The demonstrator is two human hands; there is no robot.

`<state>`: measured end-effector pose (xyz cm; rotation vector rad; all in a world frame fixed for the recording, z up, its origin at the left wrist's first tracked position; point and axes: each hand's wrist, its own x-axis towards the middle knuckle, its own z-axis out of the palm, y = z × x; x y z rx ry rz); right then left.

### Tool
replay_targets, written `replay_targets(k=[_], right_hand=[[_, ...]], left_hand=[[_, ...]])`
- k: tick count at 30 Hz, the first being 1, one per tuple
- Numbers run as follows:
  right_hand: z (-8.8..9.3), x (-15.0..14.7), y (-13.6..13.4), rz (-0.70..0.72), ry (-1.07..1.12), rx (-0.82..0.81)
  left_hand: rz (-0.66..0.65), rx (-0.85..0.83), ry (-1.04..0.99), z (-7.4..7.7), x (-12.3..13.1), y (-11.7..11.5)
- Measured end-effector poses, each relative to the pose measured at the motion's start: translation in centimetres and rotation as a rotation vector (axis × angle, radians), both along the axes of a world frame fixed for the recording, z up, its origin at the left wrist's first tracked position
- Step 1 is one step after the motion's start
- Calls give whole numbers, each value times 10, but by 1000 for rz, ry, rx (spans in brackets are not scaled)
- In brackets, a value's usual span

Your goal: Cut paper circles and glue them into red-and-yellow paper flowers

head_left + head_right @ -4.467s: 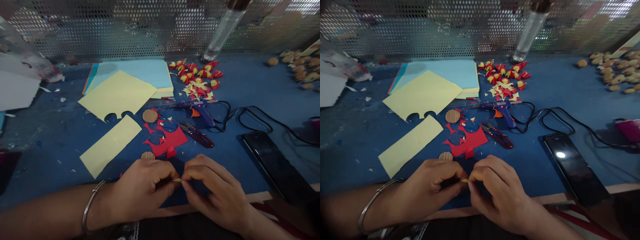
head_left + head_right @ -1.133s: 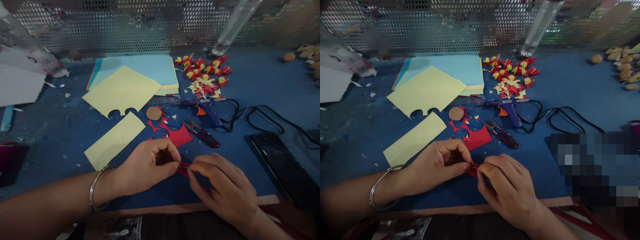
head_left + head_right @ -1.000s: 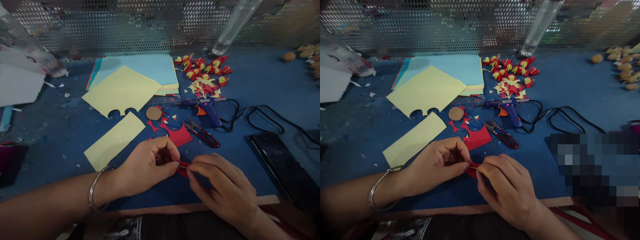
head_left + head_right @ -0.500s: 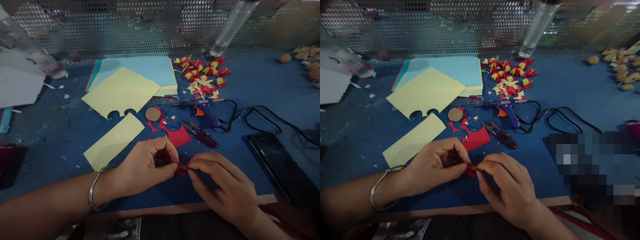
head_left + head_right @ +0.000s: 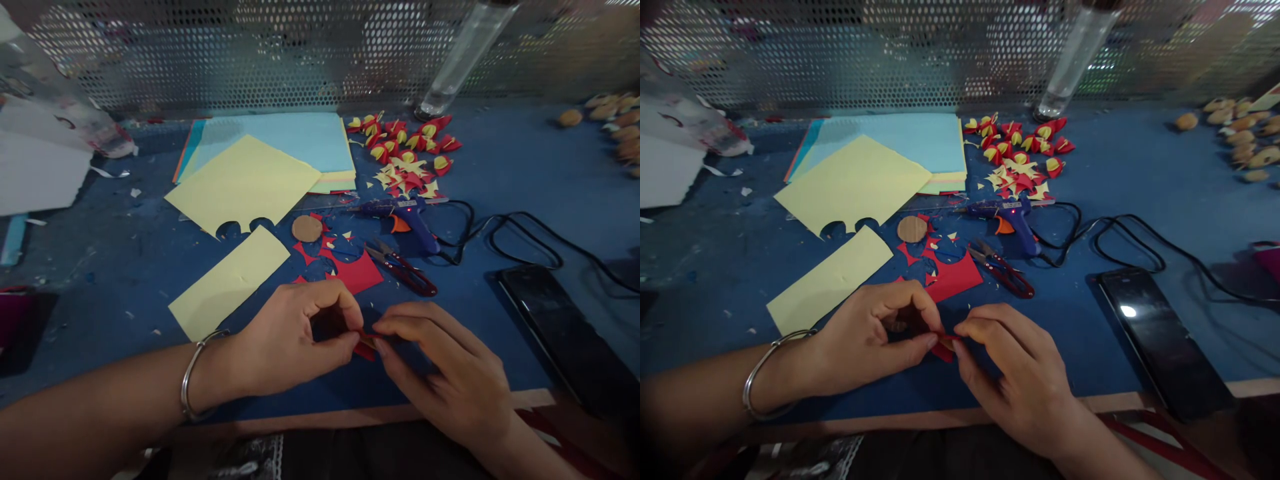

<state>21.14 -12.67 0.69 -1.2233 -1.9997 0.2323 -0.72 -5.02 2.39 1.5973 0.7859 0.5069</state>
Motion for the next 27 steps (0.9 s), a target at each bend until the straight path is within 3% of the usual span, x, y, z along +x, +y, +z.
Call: replay_targets(k=[16,27], right_hand=[[3,-3,2,19,37,-33],[6,-5,5,54,-14,-40]], left_hand=[[0,63,-73,0,1,-7],[75,218,-33,1,2,-8]])
